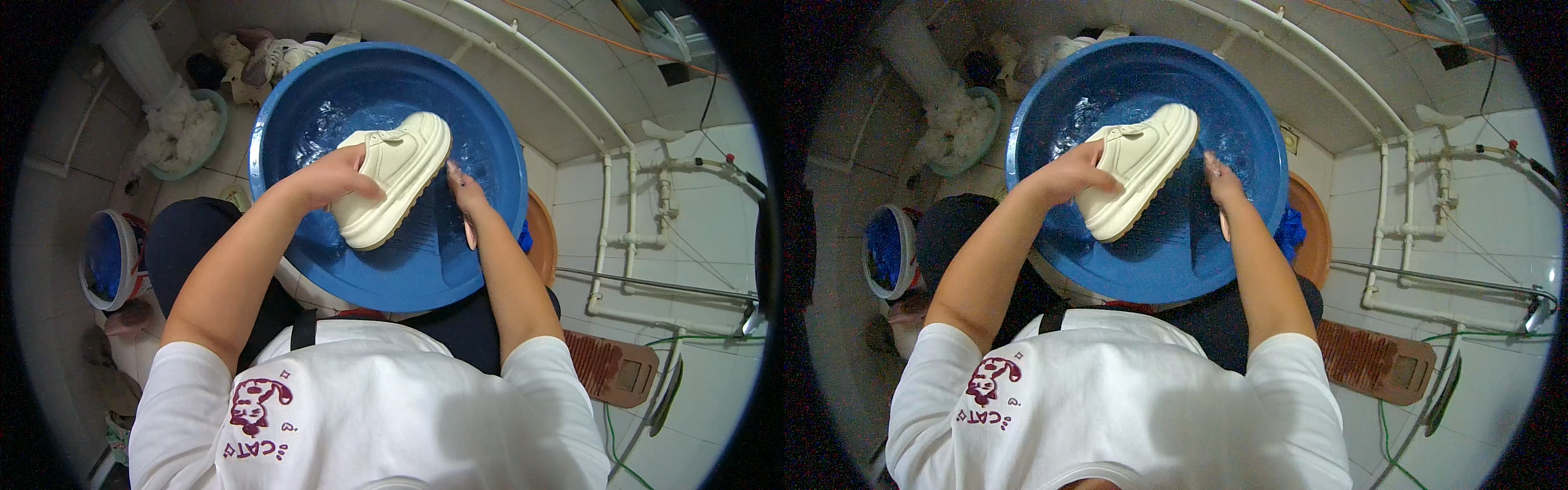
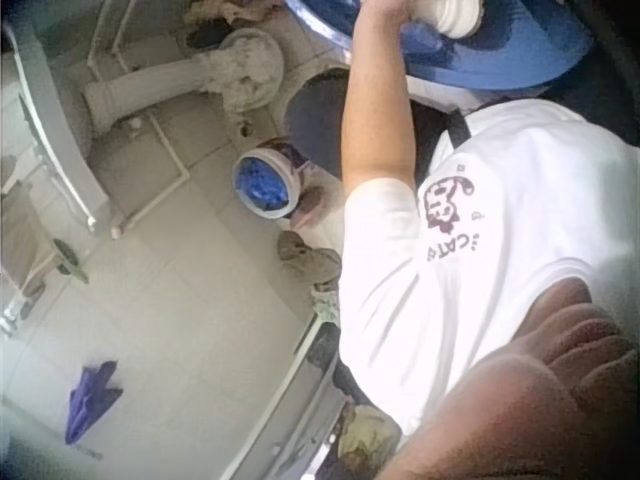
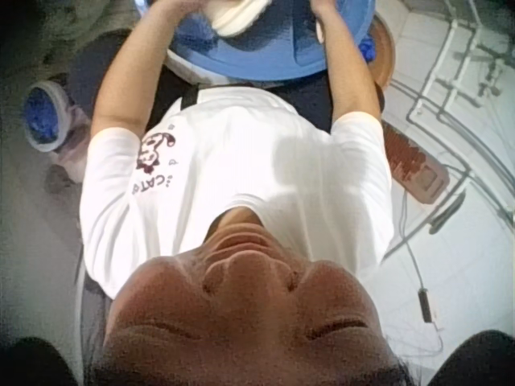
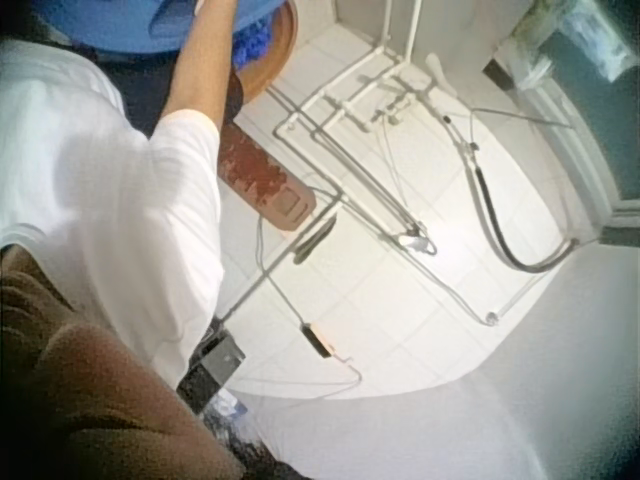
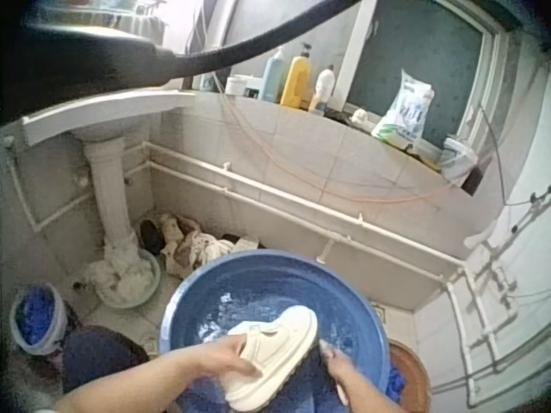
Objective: The person scrubs a pink slide sandal with a brush in a blue basin of water, then places it aside. They then pick up a white sneaker and scrub its exterior and interior with the same brush in the basin.
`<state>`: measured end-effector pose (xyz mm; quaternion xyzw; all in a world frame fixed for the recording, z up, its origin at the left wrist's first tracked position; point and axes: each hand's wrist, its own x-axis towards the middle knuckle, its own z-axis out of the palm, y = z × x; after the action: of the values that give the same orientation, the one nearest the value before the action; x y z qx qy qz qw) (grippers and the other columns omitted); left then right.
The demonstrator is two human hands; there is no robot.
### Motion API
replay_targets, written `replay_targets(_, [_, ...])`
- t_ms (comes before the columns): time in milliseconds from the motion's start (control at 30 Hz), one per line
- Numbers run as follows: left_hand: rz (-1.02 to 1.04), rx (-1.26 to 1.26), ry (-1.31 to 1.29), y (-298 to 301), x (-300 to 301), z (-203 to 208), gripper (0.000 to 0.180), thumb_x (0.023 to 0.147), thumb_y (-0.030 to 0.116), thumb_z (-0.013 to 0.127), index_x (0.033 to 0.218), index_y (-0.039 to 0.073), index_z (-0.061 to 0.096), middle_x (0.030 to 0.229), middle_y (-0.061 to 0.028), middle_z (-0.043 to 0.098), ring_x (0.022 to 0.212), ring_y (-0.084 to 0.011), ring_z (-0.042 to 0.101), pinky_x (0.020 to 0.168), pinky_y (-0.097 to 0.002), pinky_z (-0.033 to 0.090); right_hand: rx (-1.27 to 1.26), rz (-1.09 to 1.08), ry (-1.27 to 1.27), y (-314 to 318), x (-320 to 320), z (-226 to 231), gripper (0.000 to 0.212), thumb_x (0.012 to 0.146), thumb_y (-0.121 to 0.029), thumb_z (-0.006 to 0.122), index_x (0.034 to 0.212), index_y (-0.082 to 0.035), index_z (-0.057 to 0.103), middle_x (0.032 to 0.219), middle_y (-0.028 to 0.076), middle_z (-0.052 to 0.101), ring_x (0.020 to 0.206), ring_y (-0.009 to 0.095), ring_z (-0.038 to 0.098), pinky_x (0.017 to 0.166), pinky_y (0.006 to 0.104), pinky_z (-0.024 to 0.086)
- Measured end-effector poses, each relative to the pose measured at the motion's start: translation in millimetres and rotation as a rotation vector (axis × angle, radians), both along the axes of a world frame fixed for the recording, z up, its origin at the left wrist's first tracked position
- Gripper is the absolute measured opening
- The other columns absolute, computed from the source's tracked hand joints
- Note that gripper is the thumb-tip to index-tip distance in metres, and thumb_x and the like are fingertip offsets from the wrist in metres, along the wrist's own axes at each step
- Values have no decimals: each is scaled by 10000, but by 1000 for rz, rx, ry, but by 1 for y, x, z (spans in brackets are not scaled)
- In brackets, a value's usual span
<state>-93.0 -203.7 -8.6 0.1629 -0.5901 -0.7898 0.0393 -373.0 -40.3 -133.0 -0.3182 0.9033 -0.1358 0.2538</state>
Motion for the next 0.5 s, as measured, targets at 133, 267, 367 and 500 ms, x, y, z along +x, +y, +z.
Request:
replay_targets(133, [1,169,-103,-9,-8,-6,705,615,42,696,1264,3,425,1117,-103,584,1000,-188,568,934,-303,402,-220,25,-106,3,-12,-20,525,887,-417,476,1278,-68,474,1261,230,487,1155,361,485,966,363,377])
replay_targets(267, [-61,36,-142,-8,-12,-23,855,533,52,807,1285,17,400,1126,-98,580,1032,-189,550,917,-313,416,-688,78,-218,-23,43,74,619,862,-446,521,1352,-95,381,1223,217,528,1130,340,516,901,367,430])
replay_targets(367, [-164,-25,-133,-9,-11,-19,848,513,96,801,1264,2,417,1111,-131,584,1026,-231,558,925,-319,415,-313,371,18,-27,74,133,618,862,-401,570,1370,-113,367,1275,143,516,1143,253,523,937,311,407])
replay_targets(500, [-165,-21,-86,-8,-6,-4,806,510,92,795,1236,11,455,1109,-124,586,1019,-224,560,904,-312,428,-72,663,124,-29,121,178,579,836,-507,532,1350,-274,400,1120,169,594,989,357,580,846,374,465])
